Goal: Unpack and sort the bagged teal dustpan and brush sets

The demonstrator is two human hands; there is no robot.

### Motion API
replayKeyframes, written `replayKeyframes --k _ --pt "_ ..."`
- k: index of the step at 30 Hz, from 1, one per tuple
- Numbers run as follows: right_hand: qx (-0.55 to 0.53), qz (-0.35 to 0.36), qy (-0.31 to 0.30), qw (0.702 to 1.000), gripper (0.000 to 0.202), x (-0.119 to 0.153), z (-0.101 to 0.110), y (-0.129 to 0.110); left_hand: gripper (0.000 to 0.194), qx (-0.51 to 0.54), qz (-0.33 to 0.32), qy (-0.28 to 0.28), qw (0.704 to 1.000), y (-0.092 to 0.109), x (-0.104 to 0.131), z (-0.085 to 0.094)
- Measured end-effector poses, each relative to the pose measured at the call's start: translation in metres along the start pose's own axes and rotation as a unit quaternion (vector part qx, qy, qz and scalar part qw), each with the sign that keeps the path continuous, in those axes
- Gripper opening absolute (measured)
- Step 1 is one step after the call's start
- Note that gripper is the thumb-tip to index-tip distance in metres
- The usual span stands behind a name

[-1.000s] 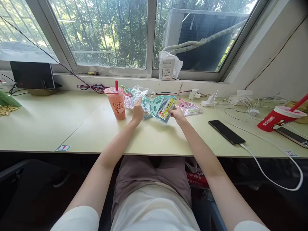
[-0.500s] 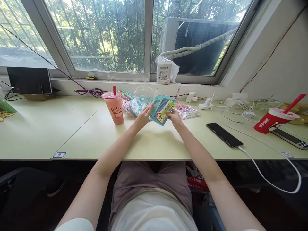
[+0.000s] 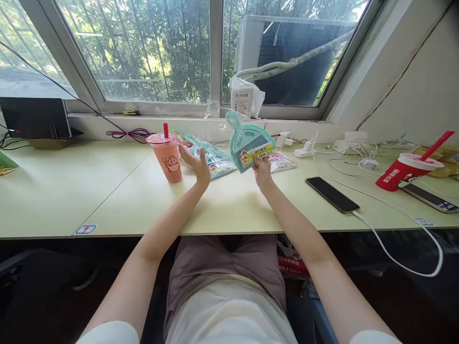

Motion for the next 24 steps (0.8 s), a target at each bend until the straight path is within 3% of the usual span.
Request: replayKeyframes --k 3,6,10,15,24 --pt "0.001 0.008 -0.003 1.000 0.035 -0.003 0.002 -0.006 0.069 0.097 0.117 -0.125 0.980 0.000 0.002 -0.014" --pt "-0.004 0.001 -0.021 1.000 0.034 -0.007 0.004 -0.008 0.064 0.184 0.141 -0.243 0.942 0.008 0.007 -0.023" --pt "0.037 -0.039 -0.068 0.996 0.034 -0.008 0.002 -0.002 0.067 0.222 0.121 -0.223 0.941 0.017 0.006 -0.022" --pt "0.056 -0.053 -0.111 0.991 0.040 0.000 -0.006 0.006 0.061 0.188 0.126 -0.208 0.952 0.014 -0.001 -0.015" --pt "0.050 -0.019 -0.046 0.998 0.036 0.010 -0.010 0.001 0.062 0.222 0.169 -0.379 0.883 0.009 0.024 -0.023"
Point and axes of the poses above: each hand's wrist, its own x-axis away from the middle knuckle, its own z-axis out of the back of the hand, y = z × x, the point moved 1 cm from there along -x, towards the middle knuckle, and after that the axes turned 5 degrees about -z, right-handed, at the moved point
